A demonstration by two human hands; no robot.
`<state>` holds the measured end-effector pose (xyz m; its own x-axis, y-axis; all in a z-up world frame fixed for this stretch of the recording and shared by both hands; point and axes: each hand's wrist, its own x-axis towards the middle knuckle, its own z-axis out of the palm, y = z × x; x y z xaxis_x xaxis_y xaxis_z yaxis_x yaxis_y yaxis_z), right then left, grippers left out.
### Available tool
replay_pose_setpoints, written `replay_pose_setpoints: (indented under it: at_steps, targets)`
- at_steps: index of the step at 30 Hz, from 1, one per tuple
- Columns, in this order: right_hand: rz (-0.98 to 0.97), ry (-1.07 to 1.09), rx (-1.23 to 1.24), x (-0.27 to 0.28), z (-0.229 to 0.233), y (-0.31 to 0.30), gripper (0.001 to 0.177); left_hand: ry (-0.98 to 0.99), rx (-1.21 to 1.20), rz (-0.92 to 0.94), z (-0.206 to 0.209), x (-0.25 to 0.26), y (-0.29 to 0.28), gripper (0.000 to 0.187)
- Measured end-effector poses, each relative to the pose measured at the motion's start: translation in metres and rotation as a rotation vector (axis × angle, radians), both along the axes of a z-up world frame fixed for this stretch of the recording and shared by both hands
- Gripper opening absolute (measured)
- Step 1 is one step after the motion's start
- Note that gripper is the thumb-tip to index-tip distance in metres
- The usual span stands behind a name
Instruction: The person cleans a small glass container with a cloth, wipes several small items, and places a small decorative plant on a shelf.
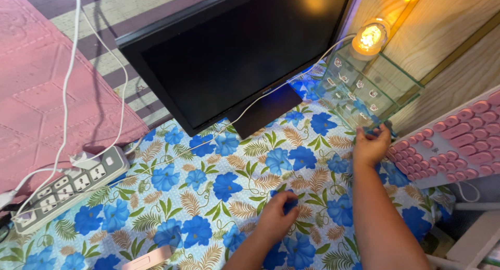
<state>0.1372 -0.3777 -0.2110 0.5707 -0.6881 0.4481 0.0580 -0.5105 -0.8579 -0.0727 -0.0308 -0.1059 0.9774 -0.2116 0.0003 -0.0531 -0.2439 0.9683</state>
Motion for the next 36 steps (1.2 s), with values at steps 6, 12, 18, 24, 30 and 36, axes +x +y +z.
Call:
replay_pose_setpoints:
  at_steps: [6,12,18,24,30,36]
  targets:
    - [-0.008,-0.026,-0.034,-0.001,0.011,0.007,0.068,0.209,0.067,-0.032,0.011,0.014,0.004,0.035]
    - [0.006,-0.014,0.008,-0.002,0.027,0.019,0.068,0.086,0.219,-0.081,0.018,0.012,0.002,0.039]
    - [0.002,0.014,0.002,0.001,0.037,0.031,0.069,0.087,0.224,-0.089,0.018,0.013,0.002,0.04]
    - [0.052,-0.001,0.008,0.008,0.038,0.035,0.068,0.083,0.183,-0.107,0.017,0.014,0.005,0.042]
    - [0.056,-0.004,-0.024,0.016,0.035,0.033,0.067,0.101,0.175,-0.106,0.018,0.014,0.007,0.043]
    - [0.054,0.021,-0.014,0.016,0.039,0.036,0.068,0.14,0.166,-0.117,0.02,0.014,0.007,0.043]
